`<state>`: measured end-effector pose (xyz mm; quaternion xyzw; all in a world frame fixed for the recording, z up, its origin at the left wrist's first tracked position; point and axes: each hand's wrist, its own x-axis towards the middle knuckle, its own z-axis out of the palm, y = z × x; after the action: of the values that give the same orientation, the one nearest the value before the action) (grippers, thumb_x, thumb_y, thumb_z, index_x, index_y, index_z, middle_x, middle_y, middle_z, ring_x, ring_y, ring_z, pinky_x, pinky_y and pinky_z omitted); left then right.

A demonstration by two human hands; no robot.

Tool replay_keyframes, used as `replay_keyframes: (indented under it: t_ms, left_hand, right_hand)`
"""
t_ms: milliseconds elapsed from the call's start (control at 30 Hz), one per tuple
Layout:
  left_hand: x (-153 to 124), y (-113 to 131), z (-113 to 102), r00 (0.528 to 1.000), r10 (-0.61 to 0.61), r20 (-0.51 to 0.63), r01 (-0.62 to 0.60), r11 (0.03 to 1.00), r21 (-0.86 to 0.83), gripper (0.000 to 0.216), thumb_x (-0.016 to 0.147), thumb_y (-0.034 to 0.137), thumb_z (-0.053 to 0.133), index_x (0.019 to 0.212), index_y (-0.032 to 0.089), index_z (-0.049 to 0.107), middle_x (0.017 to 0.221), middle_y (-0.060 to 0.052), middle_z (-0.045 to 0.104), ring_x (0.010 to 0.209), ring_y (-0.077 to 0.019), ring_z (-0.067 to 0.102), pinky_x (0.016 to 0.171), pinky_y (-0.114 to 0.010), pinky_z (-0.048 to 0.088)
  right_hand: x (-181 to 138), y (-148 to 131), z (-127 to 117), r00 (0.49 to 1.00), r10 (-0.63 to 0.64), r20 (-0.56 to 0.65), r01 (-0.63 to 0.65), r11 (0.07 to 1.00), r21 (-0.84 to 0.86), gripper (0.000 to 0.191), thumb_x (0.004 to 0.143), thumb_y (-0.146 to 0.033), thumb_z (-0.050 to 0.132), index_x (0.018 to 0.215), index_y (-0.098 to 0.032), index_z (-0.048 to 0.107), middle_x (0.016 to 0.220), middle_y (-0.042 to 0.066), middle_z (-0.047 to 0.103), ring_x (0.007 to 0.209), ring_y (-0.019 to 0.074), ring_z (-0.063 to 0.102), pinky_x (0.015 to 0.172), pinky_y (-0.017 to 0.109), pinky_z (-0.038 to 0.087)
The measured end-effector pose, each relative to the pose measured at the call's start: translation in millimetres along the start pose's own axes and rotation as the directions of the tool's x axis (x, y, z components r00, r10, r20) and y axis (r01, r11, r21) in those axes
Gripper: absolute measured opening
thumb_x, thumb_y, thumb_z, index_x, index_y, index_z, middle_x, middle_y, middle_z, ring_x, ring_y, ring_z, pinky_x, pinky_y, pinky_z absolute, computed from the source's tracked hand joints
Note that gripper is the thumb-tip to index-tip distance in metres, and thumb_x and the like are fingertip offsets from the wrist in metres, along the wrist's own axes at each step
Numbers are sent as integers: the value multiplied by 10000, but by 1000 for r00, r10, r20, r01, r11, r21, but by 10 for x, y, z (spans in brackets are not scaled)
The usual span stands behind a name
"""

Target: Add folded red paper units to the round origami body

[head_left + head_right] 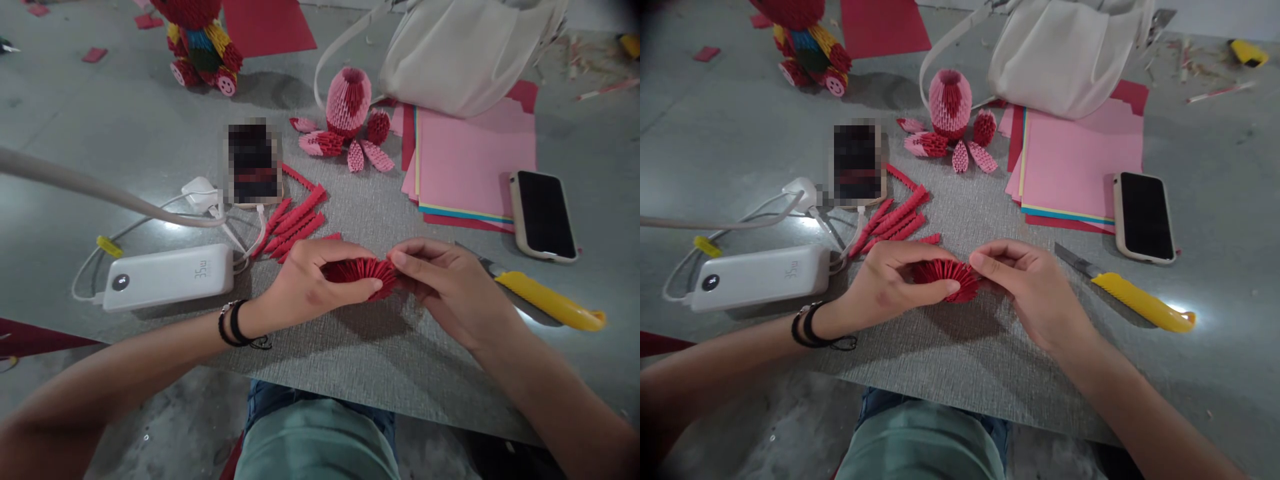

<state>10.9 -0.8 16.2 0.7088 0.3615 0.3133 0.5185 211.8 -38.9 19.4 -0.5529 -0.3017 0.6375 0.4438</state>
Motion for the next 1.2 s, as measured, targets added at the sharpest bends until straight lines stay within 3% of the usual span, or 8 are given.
replay_keyframes:
  t_ms: [233,467,1200]
  left_hand:
    - [-2,-7,-6,999,35,-36,-34,999,12,146,806,267,818,886,145,811,770,-31,767,683,-131,640,614,-220,479]
    - [8,-9,-4,992,118,-32,-116,991,65,87,801,210,802,842,133,798,657,9,700,605,-99,559,541,-201,421]
    - [4,-39,11,996,85,-9,-84,996,17,88,810,223,786,809,135,780,658,11,694,619,-102,565,564,-209,434]
  right_hand:
    - [-18,39,22,999,-9,-31,11,998,65,172,727,-351,931,759,-245,799,786,-6,749,732,115,673,744,229,574]
    - [-37,64,41,998,-28,-61,32,997,69,180,696,-354,947,770,-256,816,795,-3,767,737,111,686,713,199,577]
    - [-19,61,-32,996,-78,-48,75,995,-58,214,668,-367,975,788,-255,837,765,-19,787,703,76,687,669,123,553]
